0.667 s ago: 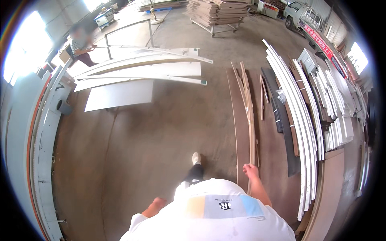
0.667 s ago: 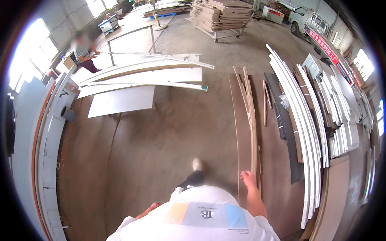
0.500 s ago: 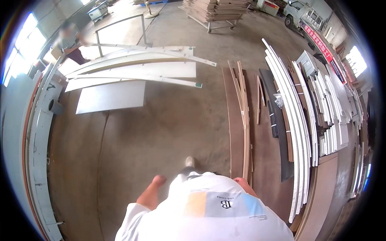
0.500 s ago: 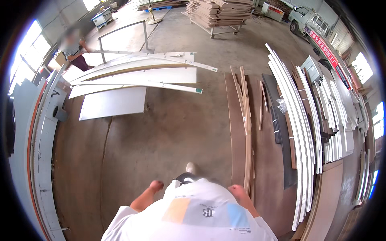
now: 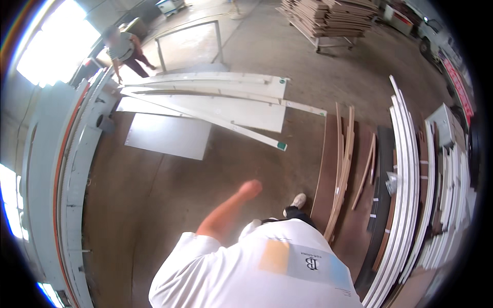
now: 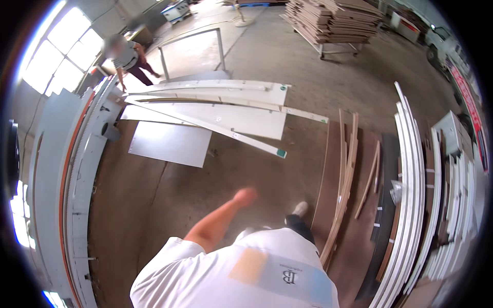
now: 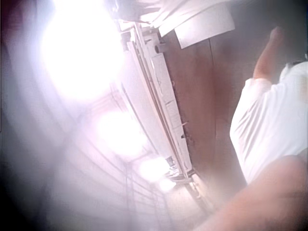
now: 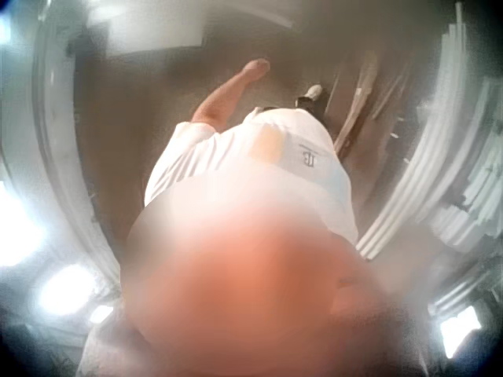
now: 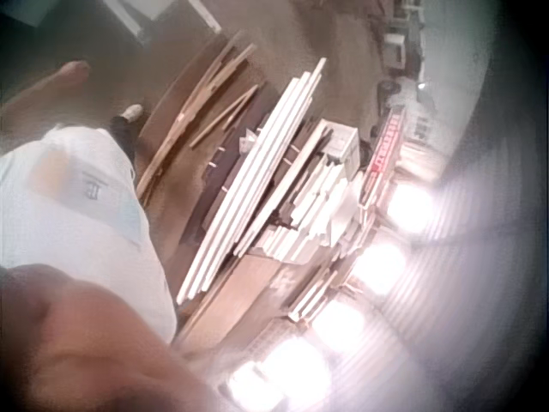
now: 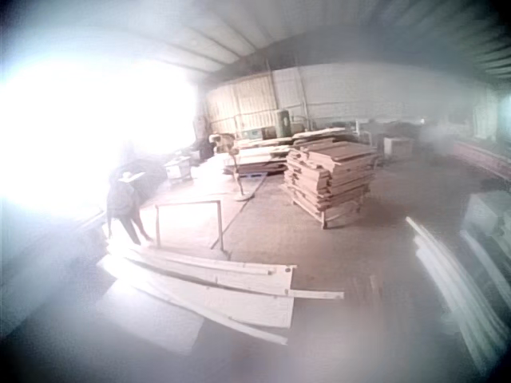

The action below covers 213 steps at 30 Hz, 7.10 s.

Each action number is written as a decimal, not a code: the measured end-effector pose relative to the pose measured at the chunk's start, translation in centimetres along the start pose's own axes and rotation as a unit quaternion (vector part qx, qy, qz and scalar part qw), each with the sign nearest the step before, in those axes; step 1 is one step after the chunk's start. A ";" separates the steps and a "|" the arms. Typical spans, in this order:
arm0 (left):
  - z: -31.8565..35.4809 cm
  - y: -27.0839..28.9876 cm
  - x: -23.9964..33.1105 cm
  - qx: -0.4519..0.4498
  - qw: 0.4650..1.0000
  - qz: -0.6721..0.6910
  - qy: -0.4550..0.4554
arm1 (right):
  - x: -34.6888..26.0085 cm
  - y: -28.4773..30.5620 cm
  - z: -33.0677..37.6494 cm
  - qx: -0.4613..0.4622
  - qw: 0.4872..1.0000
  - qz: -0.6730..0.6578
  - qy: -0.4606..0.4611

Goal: The person applies white edge banding to the edges of wooden boards using a machine. They feed the boards into the machine, press the banding down, and then move the finished pieces to a nearby cart. The person also transports the cart across the workshop floor.

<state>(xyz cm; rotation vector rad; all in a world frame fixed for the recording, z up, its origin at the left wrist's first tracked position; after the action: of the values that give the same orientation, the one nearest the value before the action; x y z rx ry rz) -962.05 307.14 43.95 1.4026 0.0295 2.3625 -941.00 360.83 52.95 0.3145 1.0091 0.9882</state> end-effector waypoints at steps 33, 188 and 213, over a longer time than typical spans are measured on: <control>-32.4 18.0 32.6 0.084 0.974 0.199 0.063 | 2.0 43.0 -51.0 -0.014 0.970 0.218 -0.108; -88.2 150.7 44.6 0.646 0.433 0.315 0.544 | -192.0 17.7 -215.8 -0.454 0.596 0.535 0.392; -92.0 148.7 42.8 0.556 0.160 0.434 0.691 | -215.1 -14.9 -172.9 -0.491 0.142 0.352 0.784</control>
<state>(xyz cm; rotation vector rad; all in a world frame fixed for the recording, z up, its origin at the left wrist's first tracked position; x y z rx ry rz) -1105.70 200.81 65.77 0.8936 -0.8942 -1.2873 -1110.48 143.46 72.35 -2.2085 1.5598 2.7314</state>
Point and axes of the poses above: each hand's wrist, its own z-axis away from the middle knuckle, its own y-axis out of the back of the hand, x = y × z, the point moved 9 cm from there along -z, towards the middle knuckle, and after that the axes turned 6 degrees about -x, right-handed, at the moved point
